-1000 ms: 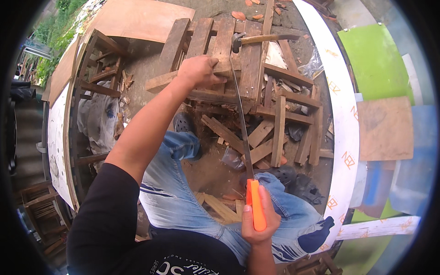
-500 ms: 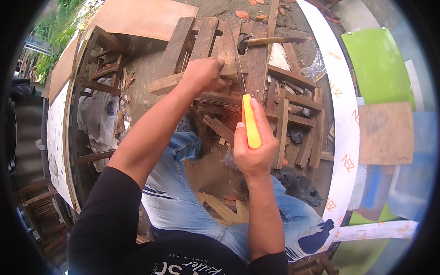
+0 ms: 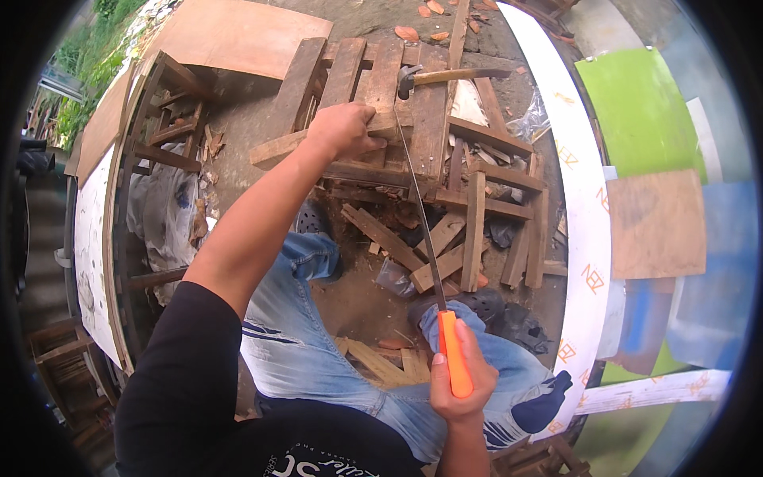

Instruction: The person uses a hand saw to cut a small wooden plank resting on a wooden pallet. The left hand holds the plank steady while the right hand moves the saw back and forth. The cut is not completed within the clip.

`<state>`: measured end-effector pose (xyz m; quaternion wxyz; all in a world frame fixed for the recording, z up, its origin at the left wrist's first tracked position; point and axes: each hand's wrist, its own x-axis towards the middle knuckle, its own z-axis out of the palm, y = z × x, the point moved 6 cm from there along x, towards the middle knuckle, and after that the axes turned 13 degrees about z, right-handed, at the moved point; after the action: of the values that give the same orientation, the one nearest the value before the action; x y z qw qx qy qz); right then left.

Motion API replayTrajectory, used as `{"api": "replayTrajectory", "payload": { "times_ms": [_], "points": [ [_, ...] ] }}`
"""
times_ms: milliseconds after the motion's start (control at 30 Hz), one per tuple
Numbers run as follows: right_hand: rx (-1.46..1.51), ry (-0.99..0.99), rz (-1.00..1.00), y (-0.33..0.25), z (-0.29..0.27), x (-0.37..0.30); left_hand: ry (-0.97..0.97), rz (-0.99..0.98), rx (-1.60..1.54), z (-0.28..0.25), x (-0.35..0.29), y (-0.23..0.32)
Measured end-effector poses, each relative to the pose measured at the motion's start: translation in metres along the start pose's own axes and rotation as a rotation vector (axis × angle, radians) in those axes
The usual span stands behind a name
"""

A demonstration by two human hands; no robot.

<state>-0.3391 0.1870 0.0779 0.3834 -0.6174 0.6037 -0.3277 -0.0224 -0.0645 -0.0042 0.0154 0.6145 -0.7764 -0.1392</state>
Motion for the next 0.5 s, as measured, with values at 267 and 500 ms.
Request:
{"api": "replayTrajectory", "payload": {
  "times_ms": [267, 500],
  "points": [
    [0.149, -0.017, -0.112, -0.047, 0.092, 0.142, 0.099, 0.150, -0.001, 0.003, -0.009, 0.006],
    [0.243, 0.003, -0.031, -0.042, 0.109, 0.133, -0.013, -0.002, -0.013, 0.003, -0.007, 0.009]
  ]
}}
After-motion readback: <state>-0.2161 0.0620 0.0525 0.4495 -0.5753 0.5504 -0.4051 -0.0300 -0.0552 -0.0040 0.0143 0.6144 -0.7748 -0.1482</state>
